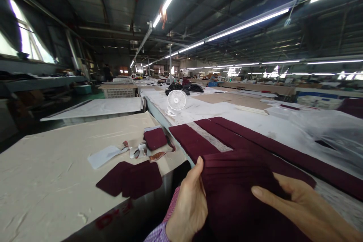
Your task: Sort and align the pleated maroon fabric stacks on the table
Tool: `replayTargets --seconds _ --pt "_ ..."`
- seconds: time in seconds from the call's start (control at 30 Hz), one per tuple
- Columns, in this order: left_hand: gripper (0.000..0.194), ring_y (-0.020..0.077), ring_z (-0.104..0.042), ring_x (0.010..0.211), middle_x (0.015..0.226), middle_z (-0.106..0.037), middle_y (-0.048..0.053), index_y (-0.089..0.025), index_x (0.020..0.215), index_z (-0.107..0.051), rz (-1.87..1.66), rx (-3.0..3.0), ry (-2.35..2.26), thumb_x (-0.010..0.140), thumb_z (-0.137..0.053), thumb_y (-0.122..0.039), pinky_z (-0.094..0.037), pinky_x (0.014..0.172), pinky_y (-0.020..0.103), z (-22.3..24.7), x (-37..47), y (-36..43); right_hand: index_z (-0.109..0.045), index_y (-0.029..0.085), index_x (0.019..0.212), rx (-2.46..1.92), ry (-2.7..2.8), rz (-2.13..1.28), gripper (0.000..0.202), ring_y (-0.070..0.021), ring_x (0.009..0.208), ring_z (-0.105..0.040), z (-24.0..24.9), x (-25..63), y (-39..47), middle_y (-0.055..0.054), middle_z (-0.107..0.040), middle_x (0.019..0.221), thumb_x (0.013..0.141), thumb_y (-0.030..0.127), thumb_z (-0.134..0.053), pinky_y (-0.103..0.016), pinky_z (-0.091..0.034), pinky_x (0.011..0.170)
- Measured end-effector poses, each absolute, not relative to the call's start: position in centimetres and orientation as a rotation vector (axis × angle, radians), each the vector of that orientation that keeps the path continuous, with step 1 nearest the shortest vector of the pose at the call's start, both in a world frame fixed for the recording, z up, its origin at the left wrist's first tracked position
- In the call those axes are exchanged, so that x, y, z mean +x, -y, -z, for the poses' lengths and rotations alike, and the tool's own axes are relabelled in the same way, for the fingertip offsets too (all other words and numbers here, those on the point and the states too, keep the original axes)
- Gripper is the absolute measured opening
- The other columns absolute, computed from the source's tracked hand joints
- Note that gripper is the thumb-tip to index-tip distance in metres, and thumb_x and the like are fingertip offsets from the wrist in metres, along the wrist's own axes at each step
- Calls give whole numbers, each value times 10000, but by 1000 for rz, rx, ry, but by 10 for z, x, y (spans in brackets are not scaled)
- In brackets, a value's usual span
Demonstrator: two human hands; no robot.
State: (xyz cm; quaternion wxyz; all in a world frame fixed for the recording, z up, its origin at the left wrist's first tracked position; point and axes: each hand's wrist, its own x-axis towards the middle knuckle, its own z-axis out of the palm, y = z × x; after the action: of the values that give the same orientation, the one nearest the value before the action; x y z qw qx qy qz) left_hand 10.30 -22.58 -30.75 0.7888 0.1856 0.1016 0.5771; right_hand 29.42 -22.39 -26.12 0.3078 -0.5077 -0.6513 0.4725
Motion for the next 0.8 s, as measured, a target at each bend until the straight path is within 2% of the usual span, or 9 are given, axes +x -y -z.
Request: replayTargets --seconds 0.2,0.4,0.47,0.63,0.73,0.8 --pt "417 267 -599 1127 1026 -731 104 -125 1121 -643 -1223 384 -205 898 -451 -420 -389 1055 427 308 101 227 -703 232 974 -1355 1763 -1245 298 -246 745 -680 259 293 223 -11 -743 1014 701 351 -685 -301 -576 652" --pt "381 259 -609 1111 1029 -731 99 -117 1069 -668 -1277 387 -219 900 -460 -387 -405 1043 404 306 95 225 -711 226 792 -1360 1756 -1249 150 -265 706 -667 255 295 224 -8 -739 757 702 344 -685 -314 -566 615" --pt "380 262 -613 1102 1025 -731 101 -113 1054 -676 -1301 376 -226 895 -470 -391 -415 1034 400 305 93 225 -720 245 786 -1339 1736 -1262 124 -259 686 -664 253 295 225 0 -731 723 709 336 -684 -307 -562 597" --pt "409 264 -609 1108 1062 -719 106 -120 1080 -669 -1259 404 -217 896 -460 -419 -430 1019 395 306 97 229 -734 289 823 -1314 1758 -1289 123 -259 693 -680 251 292 227 4 -732 749 727 330 -670 -335 -578 625" --pt "416 268 -598 1123 1108 -701 110 -114 1105 -659 -1269 417 -234 901 -451 -411 -429 1020 394 305 102 231 -733 321 918 -1293 1755 -1221 211 -281 811 -694 252 291 227 -7 -744 923 714 320 -682 -368 -584 717" --pt "425 270 -588 1137 1113 -698 108 -120 1119 -653 -1258 430 -240 900 -446 -420 -428 1020 396 303 104 232 -733 332 938 -1289 1757 -1205 237 -279 813 -695 252 291 226 -5 -738 982 707 312 -687 -370 -581 723"
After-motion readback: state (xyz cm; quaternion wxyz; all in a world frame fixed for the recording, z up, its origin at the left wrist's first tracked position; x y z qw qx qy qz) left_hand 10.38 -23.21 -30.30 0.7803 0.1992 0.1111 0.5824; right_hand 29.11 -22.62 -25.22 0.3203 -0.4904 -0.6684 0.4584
